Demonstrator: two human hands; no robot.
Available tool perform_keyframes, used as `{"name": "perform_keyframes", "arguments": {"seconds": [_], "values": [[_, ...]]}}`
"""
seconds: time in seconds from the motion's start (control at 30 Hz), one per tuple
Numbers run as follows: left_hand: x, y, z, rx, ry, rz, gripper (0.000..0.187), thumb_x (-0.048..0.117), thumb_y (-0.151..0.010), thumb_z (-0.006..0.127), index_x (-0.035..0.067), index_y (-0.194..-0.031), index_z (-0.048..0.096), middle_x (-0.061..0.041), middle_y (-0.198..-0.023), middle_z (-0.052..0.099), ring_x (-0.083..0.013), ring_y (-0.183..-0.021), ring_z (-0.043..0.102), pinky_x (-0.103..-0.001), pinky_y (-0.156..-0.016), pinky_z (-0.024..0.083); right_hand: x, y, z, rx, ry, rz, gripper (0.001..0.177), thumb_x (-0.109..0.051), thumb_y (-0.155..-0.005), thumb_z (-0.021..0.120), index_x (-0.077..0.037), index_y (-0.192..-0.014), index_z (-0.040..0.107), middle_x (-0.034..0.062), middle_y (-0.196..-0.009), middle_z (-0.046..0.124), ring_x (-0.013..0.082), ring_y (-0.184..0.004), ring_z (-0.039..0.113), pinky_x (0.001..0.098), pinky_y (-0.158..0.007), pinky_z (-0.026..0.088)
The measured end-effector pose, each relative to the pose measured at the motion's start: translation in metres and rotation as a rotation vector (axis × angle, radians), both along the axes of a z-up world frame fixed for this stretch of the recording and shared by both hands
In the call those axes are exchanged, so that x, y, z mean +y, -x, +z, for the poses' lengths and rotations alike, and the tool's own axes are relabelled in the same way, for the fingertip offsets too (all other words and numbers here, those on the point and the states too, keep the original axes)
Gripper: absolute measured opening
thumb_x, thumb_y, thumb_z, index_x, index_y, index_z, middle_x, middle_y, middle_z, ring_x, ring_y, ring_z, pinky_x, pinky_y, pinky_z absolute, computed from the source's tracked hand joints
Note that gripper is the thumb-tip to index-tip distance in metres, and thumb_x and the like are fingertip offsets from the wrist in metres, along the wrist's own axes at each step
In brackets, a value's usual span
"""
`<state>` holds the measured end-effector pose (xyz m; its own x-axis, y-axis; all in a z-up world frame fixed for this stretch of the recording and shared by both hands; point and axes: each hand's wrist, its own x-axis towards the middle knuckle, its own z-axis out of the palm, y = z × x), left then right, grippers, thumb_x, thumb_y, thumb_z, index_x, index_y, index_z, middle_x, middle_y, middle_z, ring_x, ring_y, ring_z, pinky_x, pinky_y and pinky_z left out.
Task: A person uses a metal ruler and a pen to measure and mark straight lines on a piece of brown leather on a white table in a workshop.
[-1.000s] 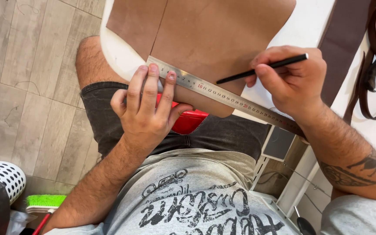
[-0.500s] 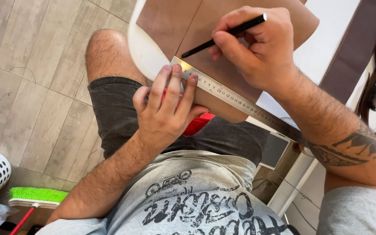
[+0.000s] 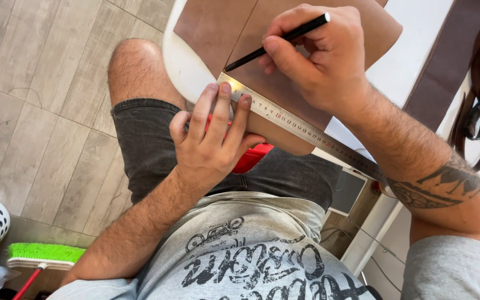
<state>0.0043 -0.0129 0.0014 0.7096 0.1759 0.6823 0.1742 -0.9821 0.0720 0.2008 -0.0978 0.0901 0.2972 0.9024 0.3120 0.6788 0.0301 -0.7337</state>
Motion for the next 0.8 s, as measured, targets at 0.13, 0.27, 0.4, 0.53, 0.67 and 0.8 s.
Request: {"name": "perform_keyframes", "arguments": {"seconds": [0.13, 0.27, 0.4, 0.53, 0.67, 0.8], "values": [[-0.001, 0.000, 0.000, -0.001, -0.001, 0.003, 0.060, 0.056, -0.111, 0.035, 0.014, -0.126, 0.075, -0.011, -0.128, 0.071, -0.0258, -0.116, 0.071, -0.039, -0.084, 0.042, -0.012, -0.005, -0.009, -0.008, -0.026, -0.002, 0.013, 0.004, -0.110, 0.064, 0.007, -0.098, 0.064, 0.0135, -0.079, 0.072, 0.0185, -0.070, 0.070, 0.0258, -0.064, 0.051], [-0.001, -0.001, -0.002, -0.005, -0.001, 0.015, 0.060, 0.058, -0.110, 0.036, 0.016, -0.124, 0.075, -0.010, -0.127, 0.072, -0.0253, -0.117, 0.069, -0.039, -0.086, 0.040, -0.071, -0.043, -0.020, 0.192, -0.320, -0.335, 0.022, -0.019, -0.117, 0.057, 0.002, -0.110, 0.054, 0.0269, -0.092, 0.064, 0.0366, -0.076, 0.068, 0.0394, -0.063, 0.052], [-0.002, -0.001, -0.005, -0.021, 0.002, -0.008, 0.058, 0.057, -0.110, 0.038, 0.014, -0.125, 0.074, -0.011, -0.126, 0.073, -0.0261, -0.117, 0.069, -0.040, -0.087, 0.040, -0.159, -0.064, 0.023, -0.731, -0.071, -0.439, 0.048, 0.007, -0.143, 0.042, 0.024, -0.103, 0.062, 0.0319, -0.100, 0.072, 0.0389, -0.084, 0.063, 0.0486, -0.090, 0.054], [0.000, 0.006, -0.011, -0.018, 0.023, -0.054, 0.061, 0.061, -0.109, 0.043, 0.011, -0.128, 0.074, -0.013, -0.129, 0.070, -0.0276, -0.119, 0.067, -0.041, -0.089, 0.037, -0.213, -0.117, -0.006, -1.151, 0.608, -0.807, 0.032, -0.025, -0.151, 0.072, -0.006, -0.126, 0.077, 0.0077, -0.096, 0.077, 0.0248, -0.076, 0.074, 0.0378, -0.064, 0.055], [0.001, 0.007, -0.019, 0.043, -0.002, -0.036, 0.064, 0.065, -0.109, 0.042, 0.015, -0.138, 0.069, -0.013, -0.133, 0.070, -0.0281, -0.121, 0.066, -0.041, -0.088, 0.035, -0.200, -0.111, -0.036, -0.925, 0.629, -0.758, 0.045, -0.041, -0.104, 0.103, -0.011, -0.099, 0.069, 0.0089, -0.086, 0.071, 0.0324, -0.073, 0.064, 0.0455, -0.065, 0.047], [-0.003, 0.007, -0.005, 0.032, -0.012, -0.043, 0.058, 0.058, -0.110, 0.045, 0.012, -0.132, 0.073, -0.017, -0.130, 0.071, -0.0324, -0.120, 0.068, -0.042, -0.089, 0.036, -0.164, 0.018, -0.018, -0.932, 0.452, -0.445, 0.045, -0.044, -0.115, 0.044, -0.008, -0.090, 0.053, 0.0127, -0.084, 0.052, 0.0340, -0.075, 0.049, 0.0483, -0.070, 0.033]]}}
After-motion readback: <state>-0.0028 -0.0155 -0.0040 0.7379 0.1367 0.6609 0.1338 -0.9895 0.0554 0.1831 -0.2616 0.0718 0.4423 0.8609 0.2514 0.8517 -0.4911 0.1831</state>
